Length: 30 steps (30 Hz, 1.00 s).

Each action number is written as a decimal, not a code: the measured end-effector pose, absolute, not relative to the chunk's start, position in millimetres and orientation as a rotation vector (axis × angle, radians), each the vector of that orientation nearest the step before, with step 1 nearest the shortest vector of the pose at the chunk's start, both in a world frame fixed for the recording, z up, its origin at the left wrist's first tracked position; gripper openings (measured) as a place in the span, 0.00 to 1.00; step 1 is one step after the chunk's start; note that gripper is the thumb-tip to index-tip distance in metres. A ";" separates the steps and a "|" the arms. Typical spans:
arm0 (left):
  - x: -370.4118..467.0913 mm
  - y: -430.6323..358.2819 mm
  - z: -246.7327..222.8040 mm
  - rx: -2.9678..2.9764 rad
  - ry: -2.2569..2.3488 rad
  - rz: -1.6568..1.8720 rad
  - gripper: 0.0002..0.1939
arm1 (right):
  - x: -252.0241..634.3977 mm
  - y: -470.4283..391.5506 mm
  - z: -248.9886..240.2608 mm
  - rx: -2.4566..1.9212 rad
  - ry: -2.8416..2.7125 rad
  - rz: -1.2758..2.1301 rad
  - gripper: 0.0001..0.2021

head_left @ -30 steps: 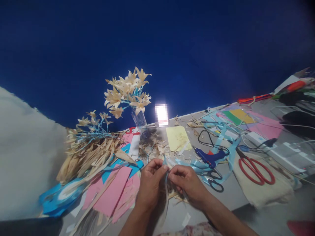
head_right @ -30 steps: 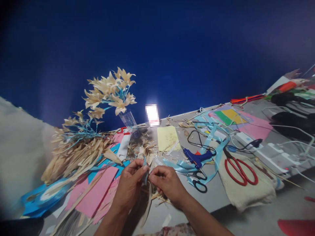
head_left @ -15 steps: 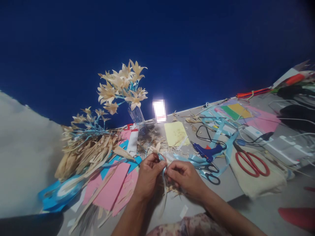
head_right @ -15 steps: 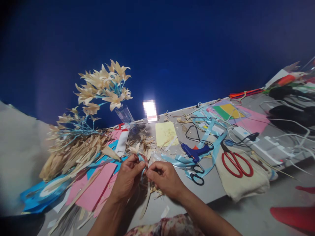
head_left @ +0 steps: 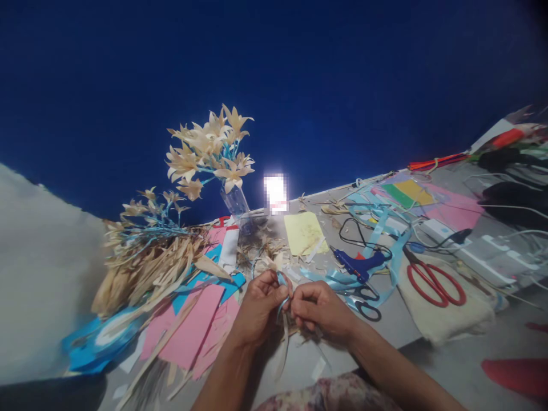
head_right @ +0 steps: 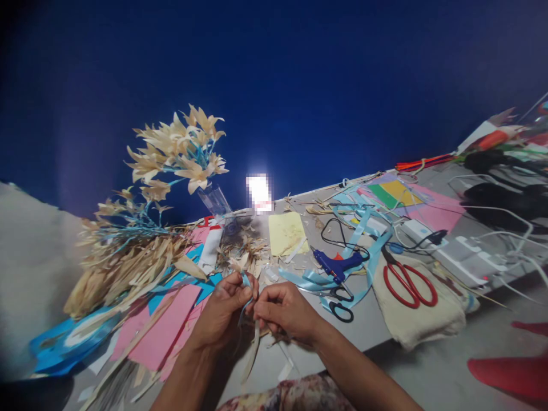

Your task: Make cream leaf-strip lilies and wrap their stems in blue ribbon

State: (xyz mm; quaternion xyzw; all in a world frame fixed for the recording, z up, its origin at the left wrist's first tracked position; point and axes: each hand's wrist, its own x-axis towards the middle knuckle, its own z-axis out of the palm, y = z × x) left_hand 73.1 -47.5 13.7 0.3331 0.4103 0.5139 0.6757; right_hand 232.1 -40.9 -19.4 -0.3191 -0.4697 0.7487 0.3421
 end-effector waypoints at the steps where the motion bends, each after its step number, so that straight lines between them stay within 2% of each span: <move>1: 72.2 -47.0 13.1 0.737 0.915 1.151 0.16 | 231.3 -40.9 -22.0 -0.809 -1.192 1.958 0.21; 7: 77.7 -45.9 7.4 0.607 0.979 1.152 0.17 | 222.1 -42.6 -30.3 -0.867 -1.110 1.867 0.17; 12: 93.1 -46.2 5.7 0.592 1.045 1.235 0.15 | 223.3 -41.2 -23.6 -0.967 -1.121 1.647 0.20; 20: 111.5 -46.2 3.1 0.614 1.055 1.203 0.15 | 240.1 -34.7 -24.3 -1.030 -1.167 1.667 0.22; 24: 116.1 -41.8 3.9 0.761 1.208 1.226 0.14 | 256.7 -33.5 -22.1 -1.120 -1.334 1.654 0.17; 26: 114.9 -40.0 7.4 0.835 1.296 1.226 0.11 | 281.1 -28.0 -20.2 -1.260 -1.577 1.415 0.12; 28: 112.5 -38.3 10.7 0.864 1.354 1.204 0.10 | 315.0 -17.8 -21.8 -1.381 -1.843 0.893 0.09; 30: 110.7 -36.2 11.6 0.856 1.366 1.179 0.10 | 350.0 -5.3 -28.2 -1.469 -2.034 0.452 0.15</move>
